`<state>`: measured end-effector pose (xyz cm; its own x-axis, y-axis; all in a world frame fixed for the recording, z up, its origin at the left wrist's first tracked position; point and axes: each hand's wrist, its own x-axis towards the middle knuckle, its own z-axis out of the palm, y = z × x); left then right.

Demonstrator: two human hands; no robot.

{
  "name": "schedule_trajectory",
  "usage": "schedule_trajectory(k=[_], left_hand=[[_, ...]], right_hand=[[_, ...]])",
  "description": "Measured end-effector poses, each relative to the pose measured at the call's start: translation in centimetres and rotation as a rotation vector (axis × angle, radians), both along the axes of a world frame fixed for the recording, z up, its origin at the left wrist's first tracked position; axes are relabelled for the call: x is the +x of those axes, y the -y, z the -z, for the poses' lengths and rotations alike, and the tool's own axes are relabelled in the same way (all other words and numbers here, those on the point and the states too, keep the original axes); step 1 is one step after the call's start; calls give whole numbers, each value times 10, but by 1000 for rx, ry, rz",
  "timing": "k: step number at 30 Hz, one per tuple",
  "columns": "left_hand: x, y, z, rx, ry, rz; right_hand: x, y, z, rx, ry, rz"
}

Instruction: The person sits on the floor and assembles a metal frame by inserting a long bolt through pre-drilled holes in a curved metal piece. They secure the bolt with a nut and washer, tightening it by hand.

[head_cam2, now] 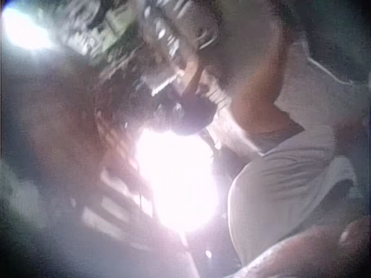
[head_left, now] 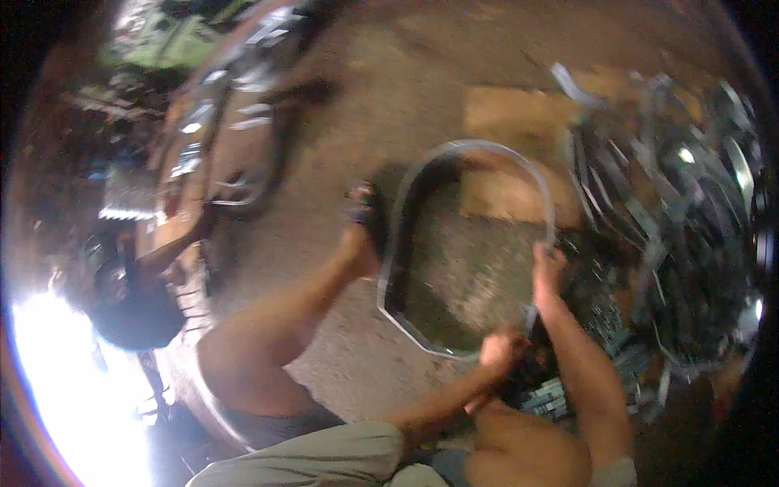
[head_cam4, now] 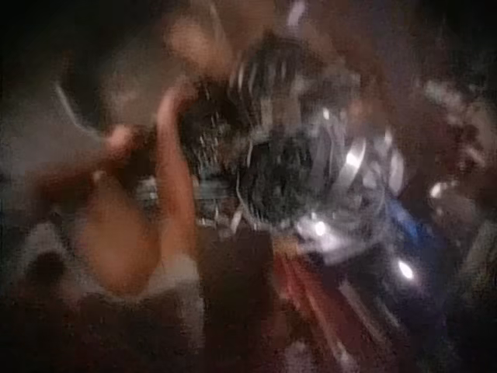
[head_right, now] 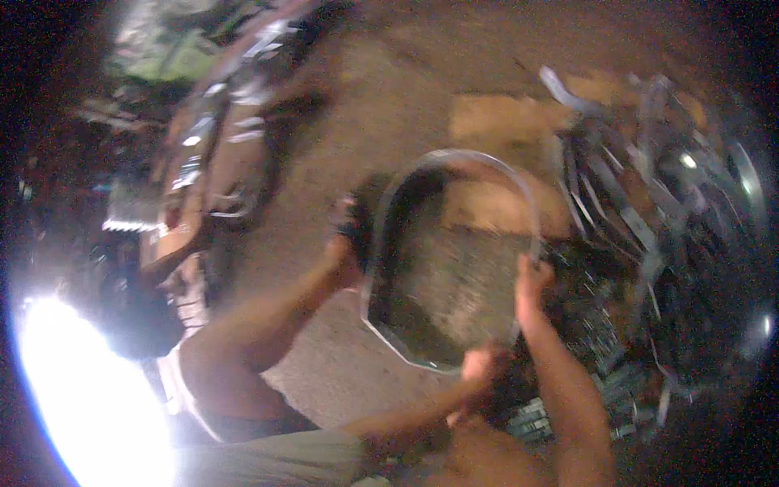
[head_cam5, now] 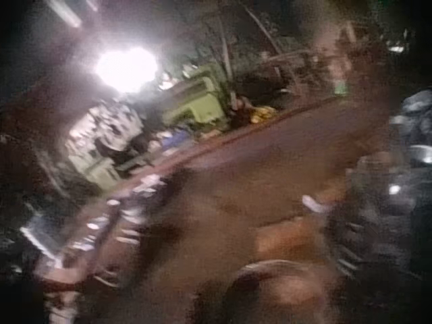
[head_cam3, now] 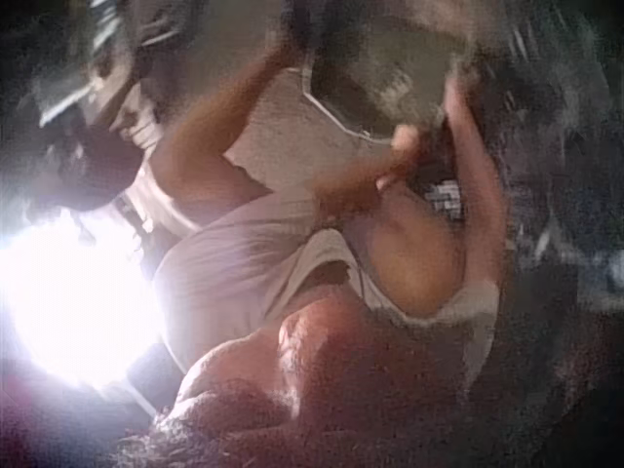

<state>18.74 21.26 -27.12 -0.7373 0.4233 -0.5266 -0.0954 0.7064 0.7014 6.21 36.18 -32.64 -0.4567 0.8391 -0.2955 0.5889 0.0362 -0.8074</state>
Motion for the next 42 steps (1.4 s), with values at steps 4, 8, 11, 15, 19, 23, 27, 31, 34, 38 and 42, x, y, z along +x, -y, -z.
schedule_trajectory(k=[4,8,11,15,19,23,27,31,34,38,42], left_hand=[[1,9,3,-11,-210,-86],[2,11,6,-1,-306,-2],[-1,26,-16,4,-444,-5],[-27,78,-35,-218,-561,-212],[-64,154,-28,-419,-676,-551],[-93,223,-13,-400,-557,-713],[-108,238,-6,-427,-528,-589],[-120,229,-23,-301,-290,-596],[-127,239,-8,-242,-377,-584],[-135,220,-7,-121,-398,-587],[-137,228,4,10,-274,-605]], right_hand=[[-4,14,-27,50,146,-226],[-4,8,-19,352,110,-316],[-1,15,-27,430,13,-322],[6,7,-28,509,0,-371],[9,11,-43,549,-13,-435],[7,20,-51,663,32,-530],[8,13,-41,638,11,-526],[17,10,-43,648,61,-513],[15,9,-50,625,31,-509],[18,2,-54,508,115,-507],[18,-4,-36,576,-17,-447]])
